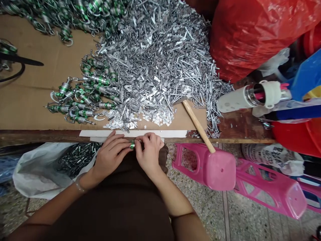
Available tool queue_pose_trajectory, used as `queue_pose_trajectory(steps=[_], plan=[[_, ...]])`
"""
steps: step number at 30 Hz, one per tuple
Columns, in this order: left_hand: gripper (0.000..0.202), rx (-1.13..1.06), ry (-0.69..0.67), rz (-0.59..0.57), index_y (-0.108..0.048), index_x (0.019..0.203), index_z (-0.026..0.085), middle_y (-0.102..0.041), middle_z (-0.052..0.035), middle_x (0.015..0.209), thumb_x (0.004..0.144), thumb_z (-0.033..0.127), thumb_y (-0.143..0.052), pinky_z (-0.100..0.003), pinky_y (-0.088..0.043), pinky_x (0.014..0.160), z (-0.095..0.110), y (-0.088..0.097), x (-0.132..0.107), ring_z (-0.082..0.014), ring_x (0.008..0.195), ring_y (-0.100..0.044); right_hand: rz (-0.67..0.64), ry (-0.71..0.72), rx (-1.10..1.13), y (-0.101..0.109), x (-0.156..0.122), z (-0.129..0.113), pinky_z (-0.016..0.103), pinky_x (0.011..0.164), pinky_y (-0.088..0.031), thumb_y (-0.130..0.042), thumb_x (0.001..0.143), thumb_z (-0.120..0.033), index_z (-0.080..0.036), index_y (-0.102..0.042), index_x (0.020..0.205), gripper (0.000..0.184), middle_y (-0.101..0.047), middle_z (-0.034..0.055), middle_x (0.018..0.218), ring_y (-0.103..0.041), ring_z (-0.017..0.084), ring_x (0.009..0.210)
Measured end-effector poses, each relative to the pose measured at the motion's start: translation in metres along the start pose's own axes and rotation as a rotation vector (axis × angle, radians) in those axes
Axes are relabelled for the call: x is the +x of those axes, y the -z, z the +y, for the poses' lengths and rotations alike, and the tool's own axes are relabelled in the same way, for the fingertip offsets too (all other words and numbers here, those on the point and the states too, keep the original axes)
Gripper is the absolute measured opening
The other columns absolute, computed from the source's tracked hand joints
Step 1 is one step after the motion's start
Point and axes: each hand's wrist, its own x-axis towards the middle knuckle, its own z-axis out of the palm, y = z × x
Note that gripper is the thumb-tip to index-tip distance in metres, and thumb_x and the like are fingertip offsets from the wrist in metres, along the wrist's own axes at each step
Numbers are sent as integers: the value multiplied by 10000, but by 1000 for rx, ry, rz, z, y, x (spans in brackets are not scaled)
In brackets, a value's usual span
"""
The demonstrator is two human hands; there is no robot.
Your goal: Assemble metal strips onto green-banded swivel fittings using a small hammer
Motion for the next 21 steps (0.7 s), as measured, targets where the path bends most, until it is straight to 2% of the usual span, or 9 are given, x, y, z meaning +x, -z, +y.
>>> queue_pose_trajectory(steps=[3, 6, 9, 11, 12, 14, 16, 19, 21], plan=[[70, -6, 2, 8, -598, 877, 166, -665, -21, 845, 807, 164, -600, -489, -445, 987, 0, 0, 1, -198, 944, -582, -6, -57, -27, -4, -1, -3, 337, 757, -296, -545, 813, -283, -223, -609, 823, 89, -537, 33, 918, -451, 205, 898], [69, -10, 12, 3, -605, 875, 174, -667, -13, 837, 807, 166, -601, -491, -443, 991, 0, 0, 2, -192, 938, -583, 26, -24, 39, 4, 10, 8, 349, 783, -324, -533, 814, -311, -219, -572, 797, 101, -544, 25, 904, -467, 196, 883], [71, -20, 7, 8, -608, 865, 174, -668, -12, 834, 796, 156, -613, -489, -440, 997, 0, 0, 2, -191, 935, -585, 297, -5, 4, 28, 44, 47, 372, 802, -350, -472, 844, -349, -209, -538, 816, 157, -546, 47, 874, -480, 201, 862], [71, -24, 5, 14, -609, 860, 173, -668, -14, 833, 792, 153, -617, -488, -441, 997, 0, 0, 2, -191, 931, -587, 555, -125, -197, 47, 77, 82, 435, 842, -332, -489, 821, -363, -184, -535, 915, 207, -528, 105, 960, -454, 256, 950], [71, -22, 6, 16, -610, 859, 174, -668, -14, 832, 792, 154, -617, -488, -442, 996, 0, 0, 2, -191, 927, -588, 547, -152, -282, 56, 92, 98, 460, 860, -325, -530, 792, -383, -167, -531, 976, 284, -517, 134, 1014, -439, 284, 996], [68, -17, 5, 20, -612, 857, 174, -668, -15, 829, 791, 158, -618, -489, -444, 995, 0, 0, 3, -190, 919, -589, 409, -148, -380, 70, 116, 122, 461, 858, -338, -532, 789, -381, -150, -540, 972, 294, -531, 147, 995, -455, 292, 988], [66, -15, 4, 20, -613, 855, 173, -668, -16, 828, 791, 162, -619, -493, -446, 993, 0, 0, 3, -191, 915, -589, 326, -113, -412, 77, 123, 126, 425, 825, -373, -488, 822, -364, -147, -547, 964, 267, -546, 145, 979, -490, 272, 951], [62, -23, 4, 22, -609, 851, 171, -667, -16, 823, 791, 159, -620, -498, -452, 983, 1, 0, 4, -192, 914, -589, 350, -73, -370, 79, 94, 100, 343, 680, -411, -366, 888, -360, -159, -554, 968, 286, -579, 115, 885, -546, 221, 797], [60, -27, 6, 23, -607, 845, 170, -666, -17, 819, 789, 153, -620, -502, -453, 979, 1, 0, 4, -194, 916, -588, 197, -1, -281, 77, 59, 74, 290, 542, -382, -281, 922, -367, -186, -577, 918, 347, -567, 43, 659, -524, 172, 572]])
